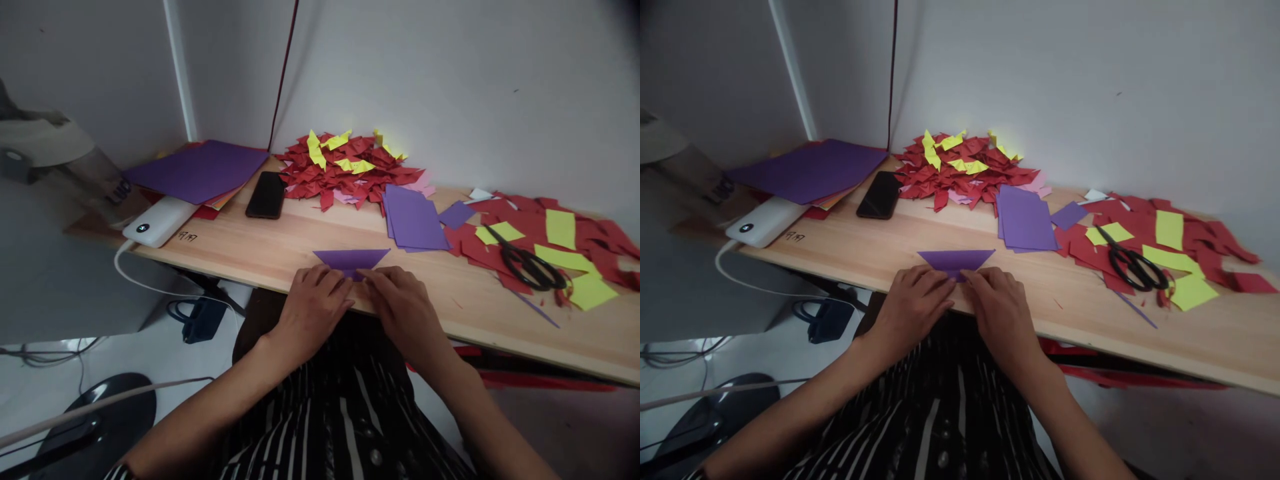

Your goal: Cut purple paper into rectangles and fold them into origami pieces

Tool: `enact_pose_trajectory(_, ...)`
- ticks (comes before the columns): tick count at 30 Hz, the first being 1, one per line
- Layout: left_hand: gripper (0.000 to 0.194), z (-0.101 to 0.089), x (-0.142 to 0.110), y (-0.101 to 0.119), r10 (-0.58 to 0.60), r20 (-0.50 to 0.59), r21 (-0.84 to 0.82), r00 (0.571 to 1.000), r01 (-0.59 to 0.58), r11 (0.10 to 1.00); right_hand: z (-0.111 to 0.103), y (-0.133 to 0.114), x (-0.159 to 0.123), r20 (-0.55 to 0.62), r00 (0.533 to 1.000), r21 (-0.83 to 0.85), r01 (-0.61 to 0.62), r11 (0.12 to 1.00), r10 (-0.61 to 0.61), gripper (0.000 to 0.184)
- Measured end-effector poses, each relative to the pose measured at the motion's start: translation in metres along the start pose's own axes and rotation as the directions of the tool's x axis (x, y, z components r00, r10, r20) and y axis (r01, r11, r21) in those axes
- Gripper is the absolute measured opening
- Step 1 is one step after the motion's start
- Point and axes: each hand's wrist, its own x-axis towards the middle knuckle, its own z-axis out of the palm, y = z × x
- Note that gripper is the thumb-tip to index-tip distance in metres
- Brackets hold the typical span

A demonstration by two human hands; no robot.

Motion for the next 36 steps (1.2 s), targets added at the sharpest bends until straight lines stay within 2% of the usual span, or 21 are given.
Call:
enact_pose_trajectory(6,0.025,-0.001,-0.002,-0.005,0.012,0.007,-0.085,1.0,-0.012,0.996,0.001,-0.004,-0.01,-0.01,0.999,-0.156,0.043,0.987,-0.045,0.035)
enact_pose_trajectory(12,0.025,0.001,-0.001,-0.004,0.051,0.006,0.009,0.999,-0.051,0.999,-0.005,-0.009,-0.012,0.058,0.993,-0.271,0.11,0.956,-0.098,0.042)
enact_pose_trajectory(20,0.024,-0.002,0.001,-0.002,0.073,0.008,0.069,0.997,-0.074,0.995,-0.01,-0.017,-0.01,0.119,0.985,-0.38,0.163,0.911,-0.126,0.04)
enact_pose_trajectory(23,0.026,-0.002,-0.001,-0.003,0.085,0.001,0.101,0.996,-0.084,0.991,-0.011,-0.017,-0.011,0.16,0.978,-0.407,0.188,0.894,-0.133,0.041)
enact_pose_trajectory(27,0.028,0.0,-0.002,-0.004,0.104,-0.01,0.102,0.995,-0.102,0.989,-0.013,-0.017,-0.01,0.147,0.976,-0.398,0.207,0.894,-0.16,0.039)
enact_pose_trajectory(32,0.029,0.002,-0.002,-0.006,0.109,-0.021,0.105,0.994,-0.107,0.989,-0.015,-0.021,-0.007,0.153,0.981,-0.398,0.17,0.902,-0.117,0.042)
enact_pose_trajectory(36,0.025,-0.003,0.0,-0.008,0.124,0.01,0.06,0.992,-0.124,0.99,-0.016,-0.021,-0.007,0.19,0.974,-0.421,0.191,0.886,-0.12,0.04)
